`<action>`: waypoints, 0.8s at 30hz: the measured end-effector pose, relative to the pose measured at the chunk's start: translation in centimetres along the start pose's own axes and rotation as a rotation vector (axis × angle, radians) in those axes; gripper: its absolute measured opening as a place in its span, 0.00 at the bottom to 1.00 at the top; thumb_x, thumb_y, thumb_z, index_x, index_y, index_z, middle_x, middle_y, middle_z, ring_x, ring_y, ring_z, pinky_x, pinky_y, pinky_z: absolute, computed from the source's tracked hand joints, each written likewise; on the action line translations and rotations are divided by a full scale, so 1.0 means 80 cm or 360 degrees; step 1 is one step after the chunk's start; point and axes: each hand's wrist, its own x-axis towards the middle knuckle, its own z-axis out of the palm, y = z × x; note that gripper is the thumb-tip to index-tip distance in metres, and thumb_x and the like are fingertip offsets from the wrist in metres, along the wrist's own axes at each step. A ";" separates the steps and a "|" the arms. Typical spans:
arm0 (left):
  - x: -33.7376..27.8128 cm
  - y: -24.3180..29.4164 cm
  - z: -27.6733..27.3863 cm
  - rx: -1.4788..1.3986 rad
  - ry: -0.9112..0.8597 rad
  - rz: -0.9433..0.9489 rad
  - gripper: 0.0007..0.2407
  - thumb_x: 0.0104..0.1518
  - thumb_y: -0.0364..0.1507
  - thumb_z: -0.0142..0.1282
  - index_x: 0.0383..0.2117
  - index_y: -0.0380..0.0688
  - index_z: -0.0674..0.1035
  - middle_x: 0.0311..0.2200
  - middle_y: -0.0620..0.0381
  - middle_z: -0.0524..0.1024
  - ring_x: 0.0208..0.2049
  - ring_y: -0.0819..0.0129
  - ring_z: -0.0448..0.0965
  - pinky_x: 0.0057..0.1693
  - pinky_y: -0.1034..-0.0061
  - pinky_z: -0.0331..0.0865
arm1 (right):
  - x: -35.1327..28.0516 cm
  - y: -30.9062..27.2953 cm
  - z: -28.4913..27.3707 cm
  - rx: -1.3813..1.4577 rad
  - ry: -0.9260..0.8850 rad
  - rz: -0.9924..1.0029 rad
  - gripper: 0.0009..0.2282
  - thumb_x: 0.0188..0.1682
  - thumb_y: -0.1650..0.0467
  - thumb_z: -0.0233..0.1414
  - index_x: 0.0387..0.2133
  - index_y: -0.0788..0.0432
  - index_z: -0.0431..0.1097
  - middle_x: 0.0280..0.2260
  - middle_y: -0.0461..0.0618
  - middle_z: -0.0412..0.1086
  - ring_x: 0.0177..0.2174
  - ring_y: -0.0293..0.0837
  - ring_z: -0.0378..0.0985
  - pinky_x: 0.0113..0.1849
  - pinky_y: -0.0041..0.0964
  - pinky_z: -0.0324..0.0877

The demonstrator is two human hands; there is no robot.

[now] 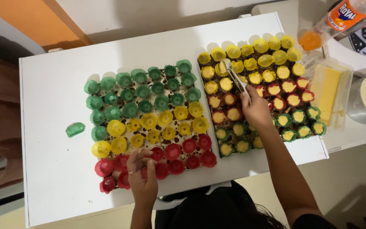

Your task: Scooping a yellow batter or mixture into small colorful cupcake liners using a cookie scoop.

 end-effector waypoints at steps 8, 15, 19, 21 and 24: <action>0.003 0.000 0.000 0.0030 -0.0001 -0.0022 0.18 0.62 0.19 0.50 0.59 0.37 0.66 0.47 0.48 0.75 0.39 0.70 0.76 0.49 0.76 0.72 | -0.002 -0.006 0.000 -0.0070 -0.0041 0.0117 0.20 0.58 0.62 0.45 0.61 0.56 0.65 0.29 0.66 0.75 0.26 0.61 0.80 0.31 0.55 0.72; 0.003 0.005 0.001 0.0071 -0.0004 -0.0035 0.18 0.63 0.19 0.49 0.59 0.37 0.66 0.47 0.49 0.76 0.39 0.71 0.77 0.49 0.76 0.73 | -0.014 -0.038 -0.021 -0.0194 -0.0075 0.0169 0.21 0.58 0.61 0.43 0.64 0.52 0.61 0.26 0.62 0.75 0.23 0.56 0.78 0.30 0.56 0.71; 0.004 0.003 0.002 0.0052 0.0000 -0.0061 0.18 0.62 0.19 0.50 0.59 0.37 0.66 0.47 0.48 0.75 0.39 0.70 0.77 0.49 0.76 0.72 | -0.013 -0.032 -0.015 -0.0178 -0.0143 0.0235 0.21 0.59 0.61 0.41 0.66 0.51 0.58 0.25 0.61 0.75 0.23 0.56 0.78 0.30 0.55 0.71; 0.004 0.004 0.003 0.0059 -0.0010 -0.0066 0.18 0.62 0.19 0.50 0.59 0.37 0.66 0.47 0.48 0.75 0.39 0.69 0.76 0.49 0.75 0.72 | -0.010 -0.020 -0.004 -0.0174 -0.0110 0.0126 0.21 0.59 0.62 0.42 0.64 0.52 0.59 0.27 0.60 0.75 0.23 0.58 0.79 0.29 0.56 0.73; 0.005 0.010 0.004 0.0069 -0.0025 -0.0040 0.17 0.63 0.20 0.49 0.59 0.37 0.66 0.47 0.48 0.76 0.39 0.69 0.76 0.50 0.76 0.72 | -0.006 -0.013 0.002 -0.0198 0.0032 -0.0079 0.20 0.59 0.62 0.44 0.62 0.54 0.64 0.29 0.63 0.75 0.28 0.62 0.79 0.33 0.58 0.73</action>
